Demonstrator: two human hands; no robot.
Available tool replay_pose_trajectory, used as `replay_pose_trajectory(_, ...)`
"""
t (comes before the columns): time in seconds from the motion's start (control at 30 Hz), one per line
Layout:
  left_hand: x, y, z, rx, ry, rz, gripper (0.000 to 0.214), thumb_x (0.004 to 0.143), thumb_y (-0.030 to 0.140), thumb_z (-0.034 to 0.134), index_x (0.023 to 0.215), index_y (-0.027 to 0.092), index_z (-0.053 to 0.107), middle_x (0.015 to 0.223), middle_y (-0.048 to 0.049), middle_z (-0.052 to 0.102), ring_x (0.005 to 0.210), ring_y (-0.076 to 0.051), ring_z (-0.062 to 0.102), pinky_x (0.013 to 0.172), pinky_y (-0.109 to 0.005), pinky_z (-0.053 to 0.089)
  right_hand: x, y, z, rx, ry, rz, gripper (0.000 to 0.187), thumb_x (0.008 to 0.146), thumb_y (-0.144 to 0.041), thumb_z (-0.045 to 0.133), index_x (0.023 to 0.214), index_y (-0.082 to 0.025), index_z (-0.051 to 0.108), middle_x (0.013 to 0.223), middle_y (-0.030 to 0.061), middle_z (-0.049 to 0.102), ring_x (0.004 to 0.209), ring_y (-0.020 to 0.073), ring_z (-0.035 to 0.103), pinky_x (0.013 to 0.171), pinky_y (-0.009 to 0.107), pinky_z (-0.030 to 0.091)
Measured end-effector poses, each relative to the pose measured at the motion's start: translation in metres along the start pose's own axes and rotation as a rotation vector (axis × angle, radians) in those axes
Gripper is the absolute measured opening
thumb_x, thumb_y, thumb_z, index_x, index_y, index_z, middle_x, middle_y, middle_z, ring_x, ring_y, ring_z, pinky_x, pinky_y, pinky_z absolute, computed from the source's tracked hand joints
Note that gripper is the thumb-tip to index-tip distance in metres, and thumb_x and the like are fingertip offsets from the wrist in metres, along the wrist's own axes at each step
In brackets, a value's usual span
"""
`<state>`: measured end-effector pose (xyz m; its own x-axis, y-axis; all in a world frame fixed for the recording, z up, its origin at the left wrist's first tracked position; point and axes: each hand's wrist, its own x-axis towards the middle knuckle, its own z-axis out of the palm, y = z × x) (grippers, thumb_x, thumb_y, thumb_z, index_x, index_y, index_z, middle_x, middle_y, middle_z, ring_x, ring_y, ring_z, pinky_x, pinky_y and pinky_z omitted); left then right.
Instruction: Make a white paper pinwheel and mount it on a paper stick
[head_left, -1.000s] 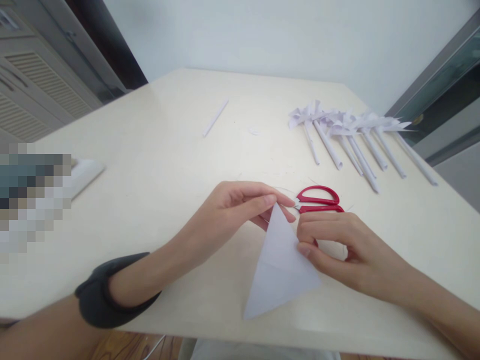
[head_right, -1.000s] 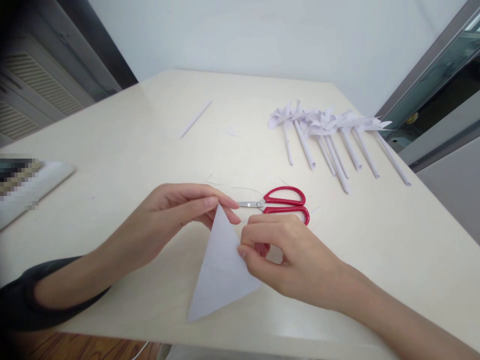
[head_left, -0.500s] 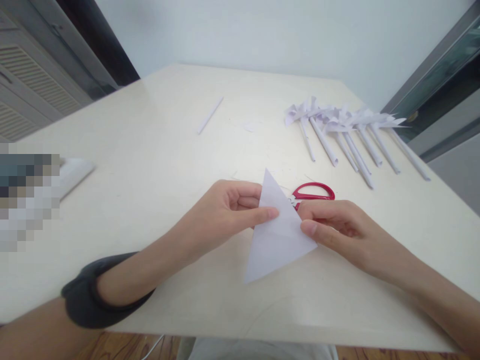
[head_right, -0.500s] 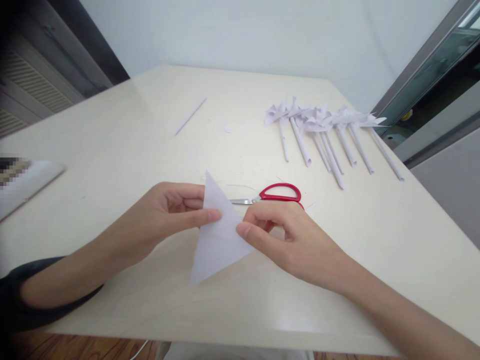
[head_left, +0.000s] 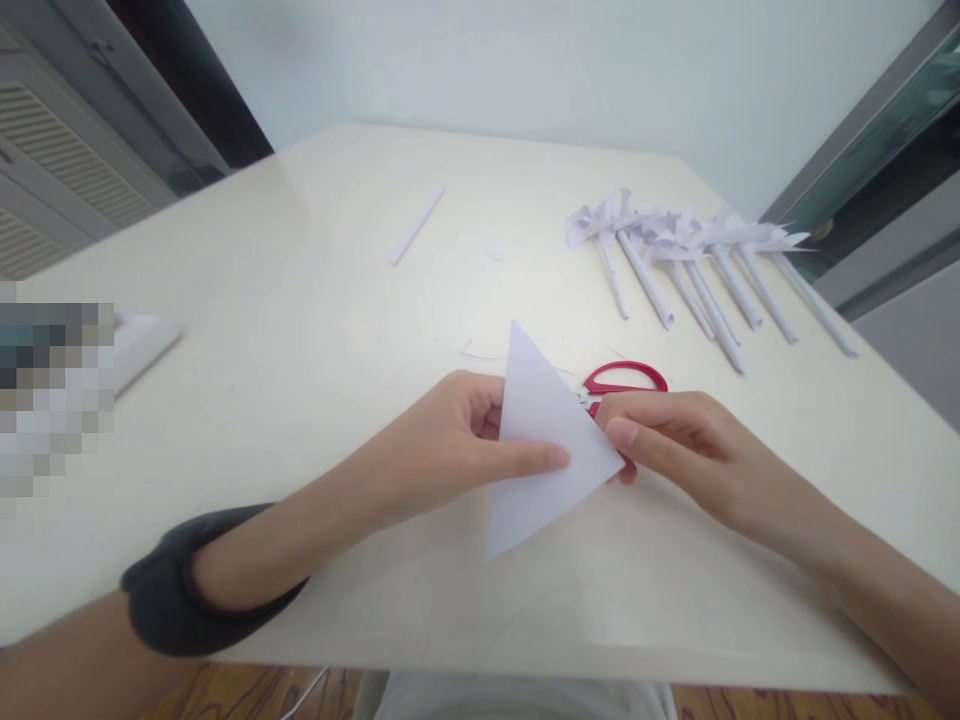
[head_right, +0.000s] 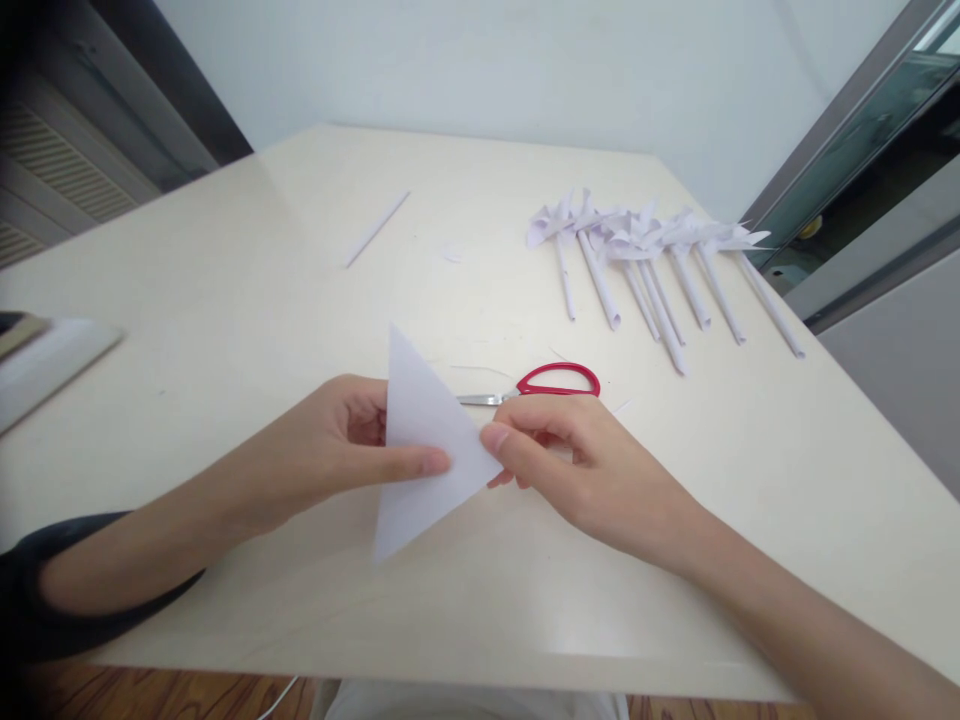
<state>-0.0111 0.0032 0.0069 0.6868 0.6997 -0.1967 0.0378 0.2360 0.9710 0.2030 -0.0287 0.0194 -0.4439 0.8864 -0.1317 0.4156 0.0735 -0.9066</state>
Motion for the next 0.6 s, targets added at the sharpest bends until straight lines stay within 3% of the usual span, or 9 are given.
replay_pose_trajectory(0.13, 0.0007, -0.0007, -0.0020, 0.035, 0.079, 0.017, 0.012, 0.079, 0.022, 0.071, 0.090, 0.026, 0.077, 0.089, 0.0042, 0.078, 0.077, -0.012, 0.072, 0.065, -0.016, 0.055, -0.0012, -0.0012, -0.0018, -0.045, 0.031, 0.005, 0.034, 0.096, -0.029, 0.043, 0.064, -0.020, 0.052, 0.066, -0.0004, 0.053, 0.066, 0.0136, 0.052, 0.061, 0.026, 0.039)
replay_pose_trajectory(0.33, 0.0006, 0.0003, -0.0017, 0.038, 0.121, -0.045, 0.013, 0.077, 0.026, 0.074, 0.089, 0.024, 0.075, 0.093, 0.0024, 0.078, 0.076, -0.013, 0.072, 0.067, -0.019, 0.057, -0.0002, 0.0059, -0.0017, 0.010, 0.024, -0.027, 0.025, 0.091, -0.027, 0.055, 0.067, -0.021, 0.057, 0.065, -0.0031, 0.053, 0.065, 0.0116, 0.049, 0.058, 0.025, 0.034)
replay_pose_trajectory(0.6, -0.0002, 0.0024, -0.0010, 0.012, -0.065, -0.143, 0.009, 0.083, 0.019, 0.067, 0.088, 0.021, 0.074, 0.080, 0.0014, 0.077, 0.074, -0.014, 0.073, 0.071, -0.022, 0.059, -0.0014, -0.0004, -0.0028, 0.028, 0.092, -0.019, 0.027, 0.090, -0.024, 0.054, 0.064, -0.020, 0.057, 0.066, -0.0028, 0.052, 0.067, 0.0119, 0.049, 0.062, 0.026, 0.036)
